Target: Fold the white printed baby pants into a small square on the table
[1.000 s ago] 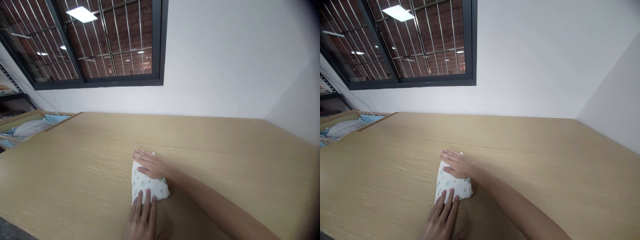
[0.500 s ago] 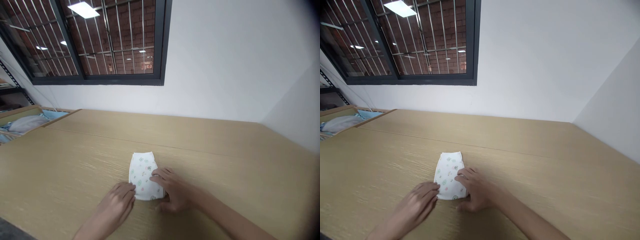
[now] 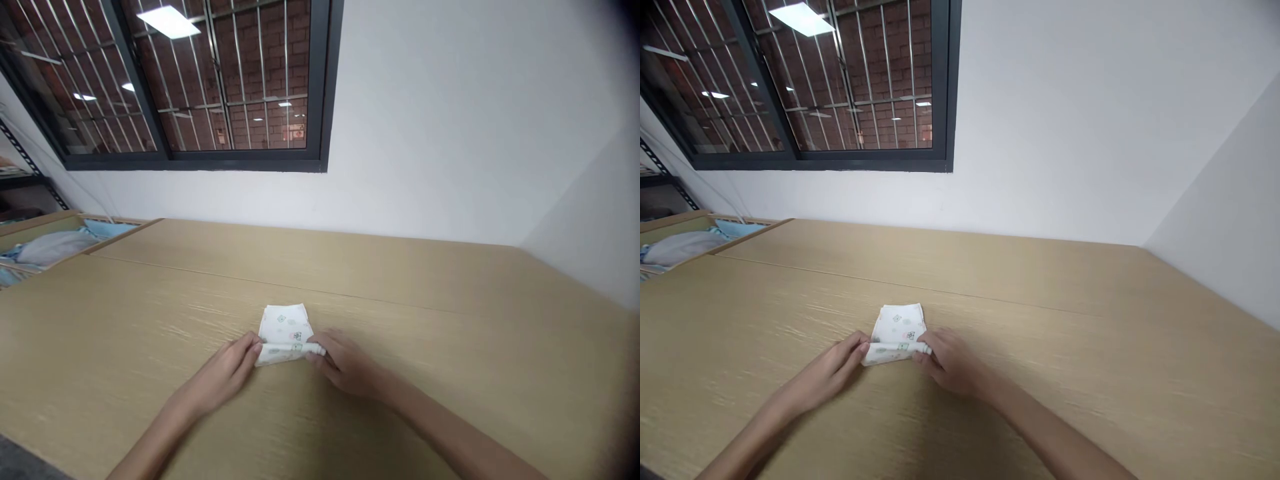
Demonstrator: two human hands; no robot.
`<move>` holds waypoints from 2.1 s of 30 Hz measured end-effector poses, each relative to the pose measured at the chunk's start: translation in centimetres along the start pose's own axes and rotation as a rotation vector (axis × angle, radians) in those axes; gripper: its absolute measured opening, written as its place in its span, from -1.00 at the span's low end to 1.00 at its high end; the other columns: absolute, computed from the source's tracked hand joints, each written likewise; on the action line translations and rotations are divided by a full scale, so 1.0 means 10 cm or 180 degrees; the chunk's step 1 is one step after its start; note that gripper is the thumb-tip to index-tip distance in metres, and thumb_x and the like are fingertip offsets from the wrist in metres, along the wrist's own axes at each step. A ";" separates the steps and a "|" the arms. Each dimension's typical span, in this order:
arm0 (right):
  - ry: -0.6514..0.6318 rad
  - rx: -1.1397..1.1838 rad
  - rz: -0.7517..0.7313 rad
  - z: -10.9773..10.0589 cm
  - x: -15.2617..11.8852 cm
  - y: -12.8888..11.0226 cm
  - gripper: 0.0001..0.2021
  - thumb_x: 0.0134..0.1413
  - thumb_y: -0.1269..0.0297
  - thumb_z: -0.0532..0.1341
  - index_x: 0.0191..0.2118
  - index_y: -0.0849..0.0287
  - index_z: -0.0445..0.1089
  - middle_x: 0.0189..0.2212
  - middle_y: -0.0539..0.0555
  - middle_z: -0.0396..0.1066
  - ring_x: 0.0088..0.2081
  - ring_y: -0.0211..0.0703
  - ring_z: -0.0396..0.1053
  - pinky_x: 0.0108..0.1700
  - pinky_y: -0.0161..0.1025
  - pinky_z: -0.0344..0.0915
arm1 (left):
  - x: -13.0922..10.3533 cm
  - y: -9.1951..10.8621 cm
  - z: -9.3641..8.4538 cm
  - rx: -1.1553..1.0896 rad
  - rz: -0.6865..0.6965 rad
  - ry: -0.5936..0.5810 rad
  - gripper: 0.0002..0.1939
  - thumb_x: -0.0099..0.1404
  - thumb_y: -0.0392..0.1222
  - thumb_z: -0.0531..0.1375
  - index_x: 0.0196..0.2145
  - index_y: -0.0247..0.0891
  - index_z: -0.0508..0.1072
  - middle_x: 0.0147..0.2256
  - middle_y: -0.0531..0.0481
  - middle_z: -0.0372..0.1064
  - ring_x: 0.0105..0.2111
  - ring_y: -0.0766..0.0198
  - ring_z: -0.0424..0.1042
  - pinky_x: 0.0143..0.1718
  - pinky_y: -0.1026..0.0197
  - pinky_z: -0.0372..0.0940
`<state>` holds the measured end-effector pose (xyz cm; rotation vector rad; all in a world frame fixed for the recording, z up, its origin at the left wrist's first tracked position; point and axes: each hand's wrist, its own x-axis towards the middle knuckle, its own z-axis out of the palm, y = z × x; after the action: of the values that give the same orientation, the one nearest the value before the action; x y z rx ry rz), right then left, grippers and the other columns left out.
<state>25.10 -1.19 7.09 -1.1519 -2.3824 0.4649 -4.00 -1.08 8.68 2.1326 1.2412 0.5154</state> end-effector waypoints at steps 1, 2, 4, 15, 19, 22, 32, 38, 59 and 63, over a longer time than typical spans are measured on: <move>-0.0008 0.0038 0.0123 -0.01 0.05 0.01 -0.70 0.43 0.11 -0.03 -0.18 0.13 0.36 -0.25 0.14 0.47 -0.21 -0.01 0.38 -0.15 -0.09 0.29 | 0.04 0.01 -0.05 -0.0125 -0.0013 -0.0078 -0.58 0.51 0.15 -0.11 -0.20 -0.17 0.36 -0.27 0.00 0.42 -0.25 0.19 0.41 -0.17 0.13 0.28; -0.0018 0.0108 0.0234 -0.03 0.10 0.02 -0.68 0.44 0.08 -0.04 -0.20 0.13 0.35 -0.25 0.13 0.47 -0.22 -0.02 0.39 -0.16 -0.11 0.29 | 0.09 0.02 -0.11 -0.0243 -0.0012 -0.0181 -0.60 0.48 0.18 -0.04 -0.16 -0.18 0.39 -0.23 -0.01 0.44 -0.22 0.17 0.42 -0.15 0.14 0.28; 0.0001 0.0307 0.0409 -0.07 0.20 0.03 -0.68 0.44 0.04 -0.03 -0.19 0.12 0.32 -0.24 0.11 0.47 -0.23 -0.04 0.40 -0.20 -0.14 0.29 | 0.20 0.06 -0.22 -0.0423 0.0003 -0.0346 -0.63 0.40 0.17 0.12 -0.11 -0.18 0.42 -0.16 -0.02 0.47 -0.15 0.15 0.43 -0.13 0.16 0.28; 0.0775 0.0645 0.1125 0.16 0.69 0.23 -0.70 0.42 0.09 -0.04 -0.20 0.15 0.31 -0.28 0.10 0.48 -0.25 -0.08 0.42 -0.25 -0.20 0.27 | 0.84 -0.11 -0.30 0.0588 -0.0105 0.0284 -0.83 0.34 -0.12 0.09 -0.18 -0.18 0.42 -0.23 0.00 0.51 -0.28 0.21 0.45 -0.28 0.22 0.22; 0.0846 0.0444 0.1345 0.28 0.73 0.30 -0.79 0.40 0.20 0.00 -0.08 0.16 0.30 -0.20 0.15 0.49 -0.19 -0.05 0.45 -0.21 -0.19 0.28 | 0.86 -0.08 -0.21 0.0994 -0.0168 0.0414 -0.81 0.38 -0.19 0.04 -0.16 -0.17 0.43 -0.20 -0.06 0.52 -0.28 0.17 0.46 -0.29 0.19 0.20; 0.0887 0.0156 0.1372 0.30 0.72 0.31 -0.78 0.39 0.21 0.02 -0.01 0.18 0.29 -0.16 0.18 0.49 -0.13 0.01 0.45 -0.14 -0.12 0.31 | 0.87 -0.06 -0.14 0.1300 -0.0122 0.0465 -0.79 0.38 -0.25 0.03 -0.14 -0.21 0.45 -0.19 -0.13 0.51 -0.22 0.10 0.47 -0.23 0.14 0.25; 0.1017 -0.0580 -0.0517 0.31 0.66 -0.10 -0.50 0.44 0.17 -0.13 0.32 0.27 0.21 0.28 0.26 0.26 0.31 0.08 0.16 0.34 0.07 0.12 | 0.72 0.17 0.73 0.1928 0.0711 0.1082 -0.40 0.38 -0.21 0.05 0.33 -0.45 0.16 0.30 -0.40 0.14 0.33 -0.17 0.08 0.32 -0.20 0.05; 0.0483 -0.0749 -0.0263 0.48 0.67 -0.04 -0.42 0.46 0.15 -0.15 0.43 0.36 0.03 0.39 0.30 0.05 0.41 0.11 -0.01 0.40 0.17 0.02 | 0.78 -0.01 0.95 0.2233 0.0268 0.0997 -0.18 0.28 -0.12 0.11 0.42 -0.36 -0.03 0.41 -0.32 -0.09 0.42 -0.21 -0.14 0.38 -0.24 -0.09; 0.0927 -0.0811 0.0608 0.66 0.55 0.32 -0.39 0.46 0.11 -0.14 0.43 0.41 -0.05 0.39 0.47 0.00 0.42 0.27 -0.04 0.33 0.27 0.09 | 0.65 -0.31 0.72 0.2164 -0.0425 0.0859 -0.26 0.49 0.03 -0.18 0.39 -0.64 -0.09 0.40 -0.47 -0.19 0.41 -0.23 -0.15 0.36 -0.28 -0.08; 0.1088 -0.0820 0.0673 0.61 0.54 0.29 -0.43 0.45 0.13 -0.11 0.40 0.38 0.02 0.41 0.44 -0.03 0.43 0.26 -0.08 0.32 0.26 0.05 | 0.66 -0.30 0.67 0.2294 -0.0441 0.0966 -0.25 0.48 0.00 -0.13 0.36 -0.74 -0.06 0.37 -0.58 -0.13 0.40 -0.30 -0.13 0.35 -0.29 -0.05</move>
<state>20.74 4.19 1.93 -1.4736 -2.0738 0.0172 1.34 3.76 1.92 2.5755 1.9571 0.3699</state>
